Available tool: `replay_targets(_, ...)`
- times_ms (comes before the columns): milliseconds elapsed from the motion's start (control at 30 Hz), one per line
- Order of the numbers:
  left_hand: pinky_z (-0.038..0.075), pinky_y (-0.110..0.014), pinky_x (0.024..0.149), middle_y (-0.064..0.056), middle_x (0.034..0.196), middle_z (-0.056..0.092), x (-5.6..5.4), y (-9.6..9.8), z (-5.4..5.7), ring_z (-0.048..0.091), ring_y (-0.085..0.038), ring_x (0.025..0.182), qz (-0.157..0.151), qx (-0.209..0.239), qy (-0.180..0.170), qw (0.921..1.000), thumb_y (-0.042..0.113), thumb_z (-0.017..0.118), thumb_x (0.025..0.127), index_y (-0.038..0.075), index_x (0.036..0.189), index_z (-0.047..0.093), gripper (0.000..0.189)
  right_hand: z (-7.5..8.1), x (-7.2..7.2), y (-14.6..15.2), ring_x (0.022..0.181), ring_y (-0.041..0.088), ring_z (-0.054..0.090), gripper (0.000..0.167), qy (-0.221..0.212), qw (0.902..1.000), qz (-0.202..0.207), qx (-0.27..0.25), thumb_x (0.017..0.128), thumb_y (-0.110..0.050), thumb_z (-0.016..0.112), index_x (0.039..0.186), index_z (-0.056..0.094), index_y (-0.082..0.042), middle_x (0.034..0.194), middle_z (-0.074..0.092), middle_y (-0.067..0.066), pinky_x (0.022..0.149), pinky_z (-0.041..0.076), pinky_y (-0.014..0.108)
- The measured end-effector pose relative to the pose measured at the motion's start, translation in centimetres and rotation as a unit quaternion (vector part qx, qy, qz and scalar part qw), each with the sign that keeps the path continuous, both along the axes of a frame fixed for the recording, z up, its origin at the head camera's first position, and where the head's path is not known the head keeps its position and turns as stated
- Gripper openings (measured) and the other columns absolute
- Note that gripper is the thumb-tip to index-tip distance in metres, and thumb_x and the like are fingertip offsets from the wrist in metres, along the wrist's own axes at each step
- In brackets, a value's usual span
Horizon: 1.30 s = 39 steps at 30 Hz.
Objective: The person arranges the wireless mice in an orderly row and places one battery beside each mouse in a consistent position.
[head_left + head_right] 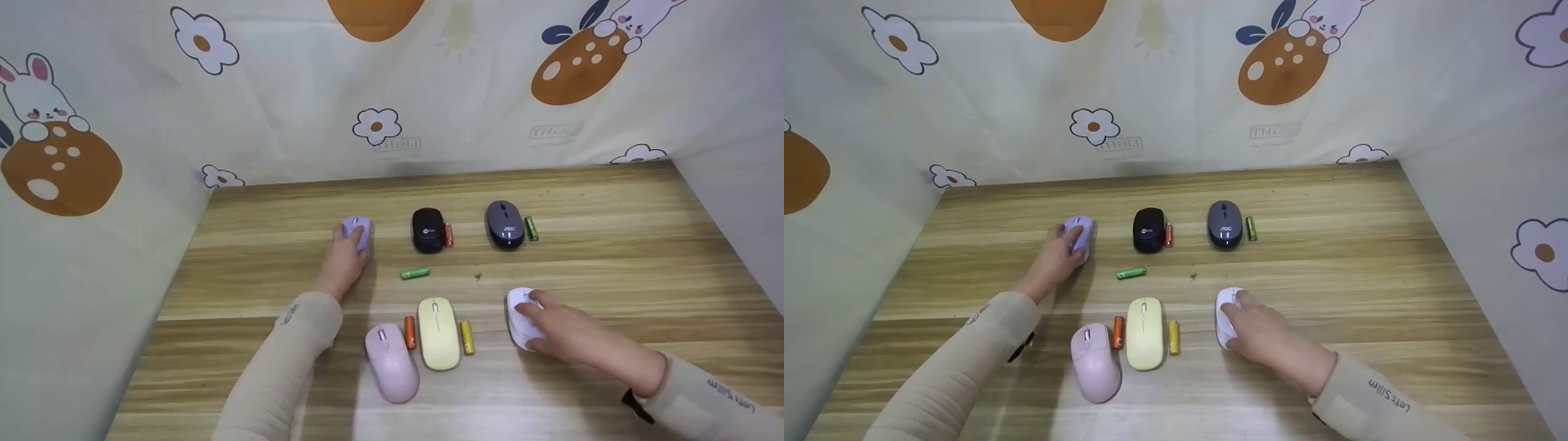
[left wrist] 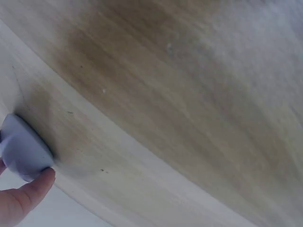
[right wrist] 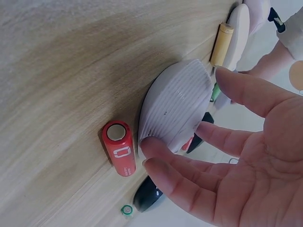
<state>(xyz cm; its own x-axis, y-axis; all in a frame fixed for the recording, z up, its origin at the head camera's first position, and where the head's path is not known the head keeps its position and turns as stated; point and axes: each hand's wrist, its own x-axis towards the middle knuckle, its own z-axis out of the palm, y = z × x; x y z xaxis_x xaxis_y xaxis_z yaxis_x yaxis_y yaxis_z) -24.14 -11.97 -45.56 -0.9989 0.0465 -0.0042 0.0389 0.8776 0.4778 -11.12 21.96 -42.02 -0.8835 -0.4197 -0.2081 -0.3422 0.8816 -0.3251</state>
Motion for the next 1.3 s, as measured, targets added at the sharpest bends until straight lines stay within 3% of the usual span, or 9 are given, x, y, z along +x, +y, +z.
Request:
replay_targets(200,0.034,-0.051,0.1,-0.032,0.136,0.03,-0.4,-0.3,-0.5,0.039,-0.048,0.12,0.005,0.01,0.023,0.9997,0.009,0.056,0.088,0.004,0.131,0.049,0.044,-0.2,0.0,0.0,0.092,0.044,0.058,0.055,-0.009,0.9999,-0.003,-0.004,0.074,-0.016,0.073,0.122,0.052,0.002,0.127,0.041,0.034,0.075,0.048,0.054)
replay_targets(733,0.035,-0.051,0.1,-0.028,0.141,0.025,-1.2,-0.2,-0.2,0.037,-0.046,0.122,0.026,0.025,-0.006,0.9993,0.009,0.052,0.091,0.007,0.135,0.044,0.044,-0.2,-0.1,-0.3,0.093,0.046,0.056,0.059,-0.042,0.9987,-0.021,-0.019,0.074,-0.014,0.072,0.126,0.049,0.002,0.133,0.034,0.035,0.077,0.047,0.055)
replay_targets(1300,0.036,-0.053,0.098,-0.026,0.143,0.023,-1.1,-0.6,-0.1,0.037,-0.045,0.123,0.034,0.015,-0.024,0.999,0.015,0.052,0.092,0.012,0.137,0.042,0.046,-0.4,-0.1,-0.4,0.094,0.047,0.056,0.058,-0.027,0.9993,-0.007,-0.024,0.073,-0.011,0.073,0.124,0.049,0.004,0.13,0.035,0.038,0.077,0.048,0.054)
